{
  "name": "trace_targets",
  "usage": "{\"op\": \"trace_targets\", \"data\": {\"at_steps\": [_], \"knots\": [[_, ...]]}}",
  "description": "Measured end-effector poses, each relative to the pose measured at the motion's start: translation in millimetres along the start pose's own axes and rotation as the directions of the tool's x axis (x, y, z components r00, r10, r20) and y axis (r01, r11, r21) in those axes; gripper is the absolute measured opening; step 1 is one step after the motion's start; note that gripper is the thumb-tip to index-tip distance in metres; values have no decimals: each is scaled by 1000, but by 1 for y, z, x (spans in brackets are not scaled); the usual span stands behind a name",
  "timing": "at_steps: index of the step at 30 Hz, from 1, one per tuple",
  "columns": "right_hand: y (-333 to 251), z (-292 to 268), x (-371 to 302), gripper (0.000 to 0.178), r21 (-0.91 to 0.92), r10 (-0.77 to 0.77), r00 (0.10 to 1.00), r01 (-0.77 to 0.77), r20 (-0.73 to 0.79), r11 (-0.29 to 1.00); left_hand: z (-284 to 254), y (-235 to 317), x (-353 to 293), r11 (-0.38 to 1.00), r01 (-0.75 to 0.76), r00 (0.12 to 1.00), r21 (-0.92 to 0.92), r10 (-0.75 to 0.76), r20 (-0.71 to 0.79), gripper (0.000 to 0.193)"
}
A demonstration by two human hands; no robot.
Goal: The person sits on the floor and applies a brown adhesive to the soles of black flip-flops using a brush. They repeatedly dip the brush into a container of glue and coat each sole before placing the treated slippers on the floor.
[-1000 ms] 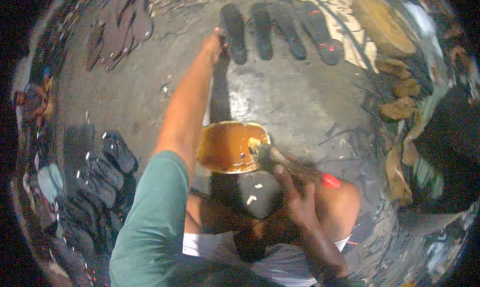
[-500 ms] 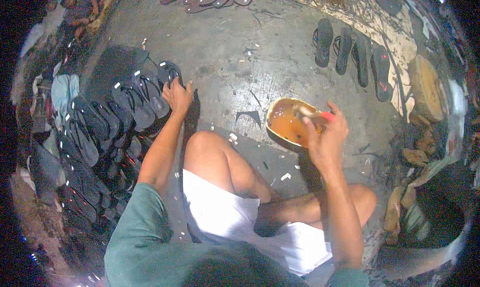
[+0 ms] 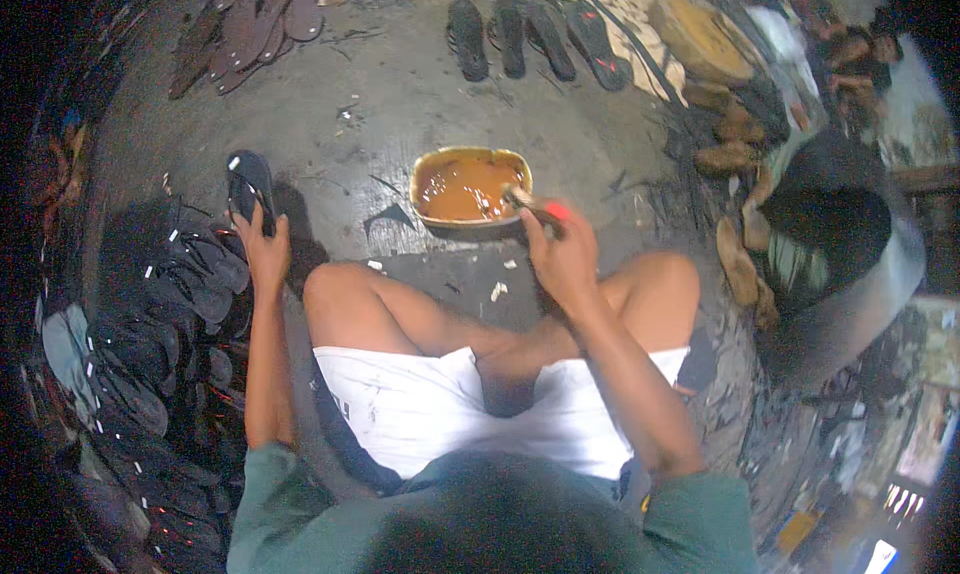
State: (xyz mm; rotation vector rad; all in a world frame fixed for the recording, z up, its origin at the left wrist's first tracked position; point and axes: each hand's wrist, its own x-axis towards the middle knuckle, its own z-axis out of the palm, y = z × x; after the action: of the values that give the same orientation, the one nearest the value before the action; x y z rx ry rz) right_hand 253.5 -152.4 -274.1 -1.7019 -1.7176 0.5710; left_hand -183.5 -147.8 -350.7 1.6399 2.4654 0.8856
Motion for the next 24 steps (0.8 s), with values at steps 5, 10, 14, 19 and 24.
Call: {"op": "trace_targets", "data": {"at_steps": [5, 10, 14, 19, 24], "knots": [[10, -5, -8, 21, -97, -58, 997, 63, 47, 993, -106, 77, -111, 973, -217, 928, -76, 230, 292, 57], [11, -1, -4, 38, -154, 15, 987, 10, 157, 988, -113, 77, -175, 989, -112, 925, 95, 69, 374, 65], [11, -1, 5, 45, -60, -149, 984, 156, 102, 986, -97, 64, -150, 962, 50, 939, -270, 47, 341, 54], [-17, -26, 12, 40, 629, 211, 885, -447, 416, 636, -96, 65, -154, 823, 170, 951, -542, 6, 308, 51], [-103, -88, -2, 42, 912, 24, 967, -248, 255, 326, -108, 149, -167, -254, 514, 857, -819, 108, 504, 50]]}}
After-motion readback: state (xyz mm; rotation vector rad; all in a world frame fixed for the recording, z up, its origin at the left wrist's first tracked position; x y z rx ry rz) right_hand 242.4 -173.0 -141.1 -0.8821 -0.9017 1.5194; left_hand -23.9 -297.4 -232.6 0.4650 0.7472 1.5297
